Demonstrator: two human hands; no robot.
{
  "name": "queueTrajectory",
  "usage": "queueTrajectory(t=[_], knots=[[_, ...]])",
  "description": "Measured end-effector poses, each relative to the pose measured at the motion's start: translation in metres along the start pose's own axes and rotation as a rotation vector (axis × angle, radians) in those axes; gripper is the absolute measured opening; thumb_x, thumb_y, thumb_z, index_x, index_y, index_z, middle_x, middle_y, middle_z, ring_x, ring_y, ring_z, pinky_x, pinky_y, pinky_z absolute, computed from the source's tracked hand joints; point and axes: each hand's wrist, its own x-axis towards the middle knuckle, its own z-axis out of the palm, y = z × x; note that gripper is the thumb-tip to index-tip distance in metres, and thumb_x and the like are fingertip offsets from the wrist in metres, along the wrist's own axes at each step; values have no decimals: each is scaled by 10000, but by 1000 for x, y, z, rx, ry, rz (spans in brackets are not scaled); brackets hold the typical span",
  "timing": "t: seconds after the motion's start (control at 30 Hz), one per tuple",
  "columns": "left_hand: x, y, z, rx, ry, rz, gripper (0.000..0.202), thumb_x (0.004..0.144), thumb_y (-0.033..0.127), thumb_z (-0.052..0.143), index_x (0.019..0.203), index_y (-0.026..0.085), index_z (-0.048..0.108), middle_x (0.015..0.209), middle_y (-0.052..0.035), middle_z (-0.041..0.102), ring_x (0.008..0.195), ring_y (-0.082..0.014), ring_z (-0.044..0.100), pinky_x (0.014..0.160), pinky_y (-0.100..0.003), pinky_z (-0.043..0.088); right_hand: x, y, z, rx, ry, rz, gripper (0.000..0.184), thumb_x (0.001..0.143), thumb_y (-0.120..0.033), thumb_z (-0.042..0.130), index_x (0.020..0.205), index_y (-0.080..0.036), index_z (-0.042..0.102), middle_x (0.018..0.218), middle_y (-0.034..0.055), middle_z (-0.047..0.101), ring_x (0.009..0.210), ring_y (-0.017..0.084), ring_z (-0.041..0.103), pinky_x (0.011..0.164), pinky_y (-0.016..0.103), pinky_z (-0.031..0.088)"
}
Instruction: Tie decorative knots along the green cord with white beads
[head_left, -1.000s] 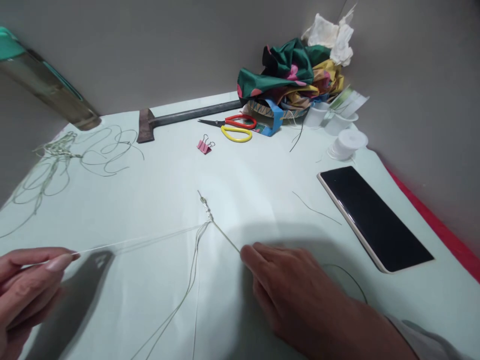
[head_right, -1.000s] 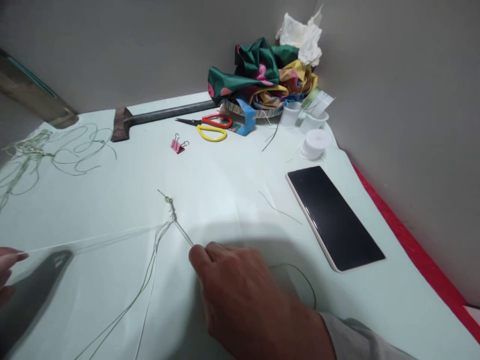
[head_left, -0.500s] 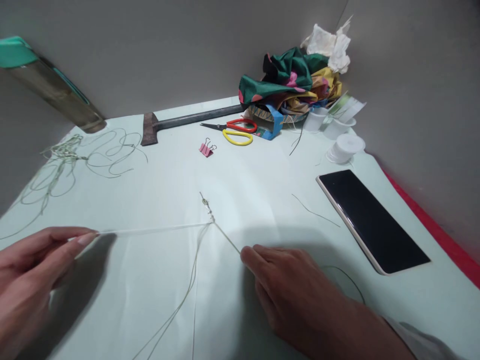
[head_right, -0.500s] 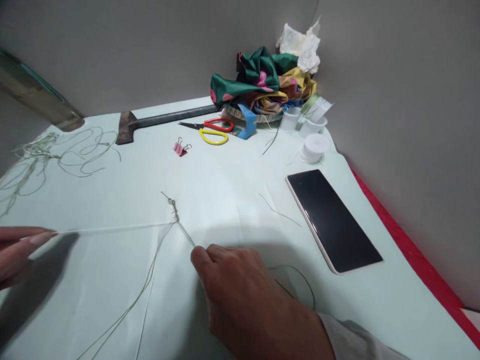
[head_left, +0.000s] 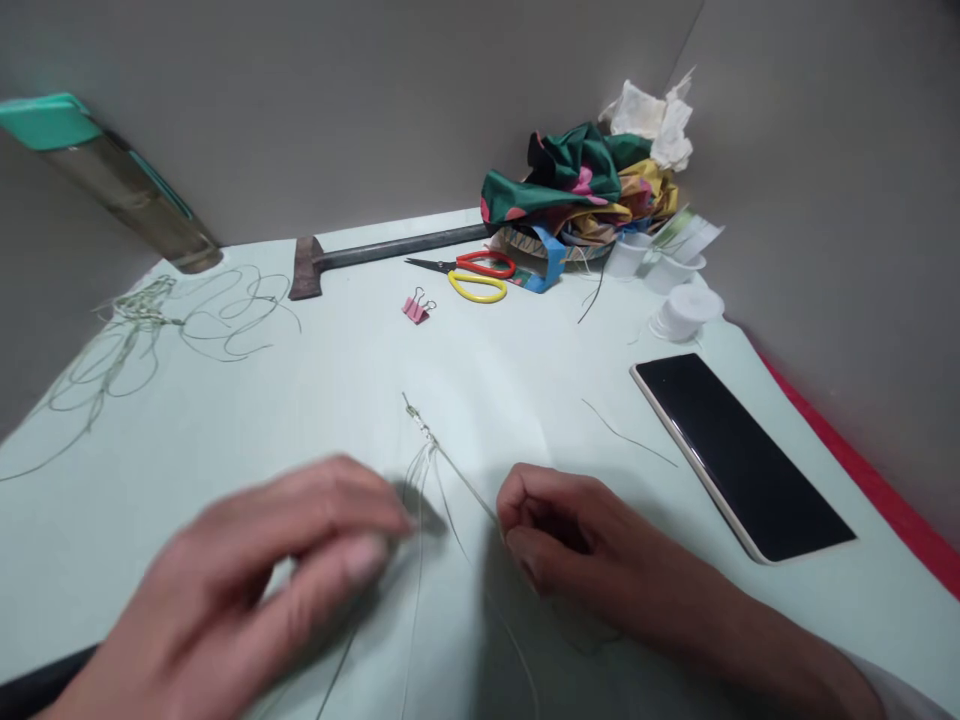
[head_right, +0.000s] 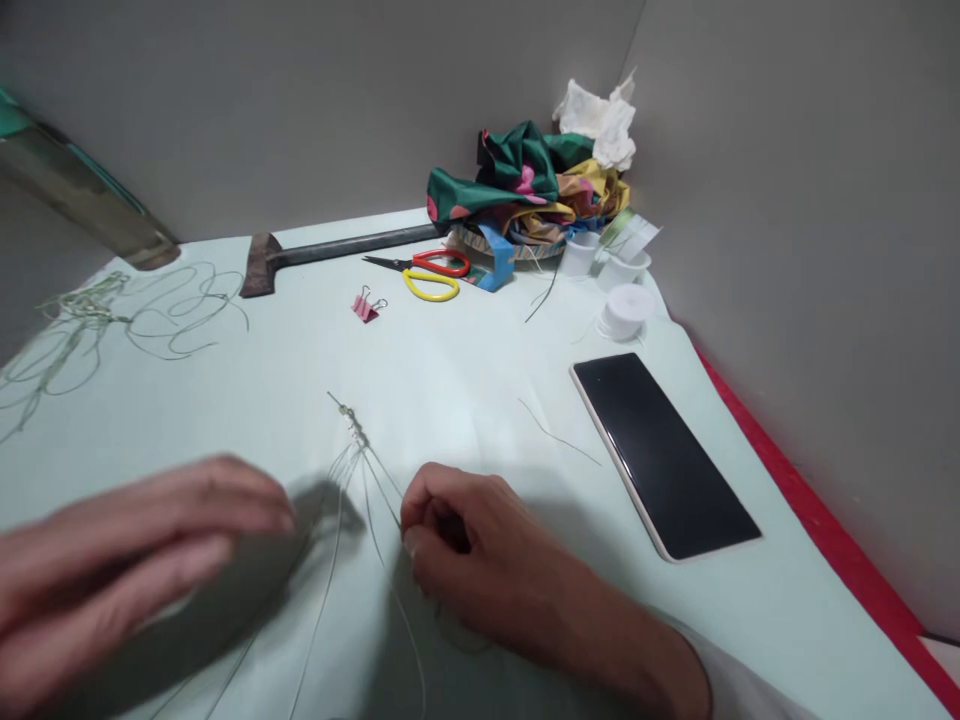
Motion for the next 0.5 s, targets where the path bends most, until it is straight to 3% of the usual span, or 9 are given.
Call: queueTrajectory(t=[0.07,0.13,0.2,0.33,0.5], knots=[[31,-1,-11,1,3,-136,342,863,617,731,836,286,810,718,-27,706,590,-159,532,489,-223,414,1,0,-2,76,-46,22,110,845,-153,578,792,-217,507,656,-76,489,608,92,393,533,224,303],[54,-7,-14,-119,-81,-285,374,882,607,724,1033,271,785,549,16,578,480,-122,379,422,-207,264,2,0,-4,115,-85,28,103,848,-163,587,805,-215,510,662,-73,512,615,91,404,541,219,308],[64,-12,-9,-284,-178,-398,377,894,556,742,1113,250,756,507,32,542,455,-95,286,419,-198,178,3,0,-4,131,-114,6,93,856,-174,588,816,-214,514,667,-70,529,618,93,414,550,220,318],[67,-10,7,-506,-327,-506,314,872,479,801,971,182,773,522,17,541,443,-57,217,414,-208,89,5,0,-3,129,-129,-23,98,851,-177,591,812,-214,509,667,-65,537,625,98,442,567,221,339],[67,-9,12,-545,-317,-501,284,842,440,818,850,161,762,503,68,405,424,-33,180,406,-200,91,3,1,3,-94,-61,51,90,878,-170,548,823,-233,516,691,-55,560,627,118,475,555,237,357]])
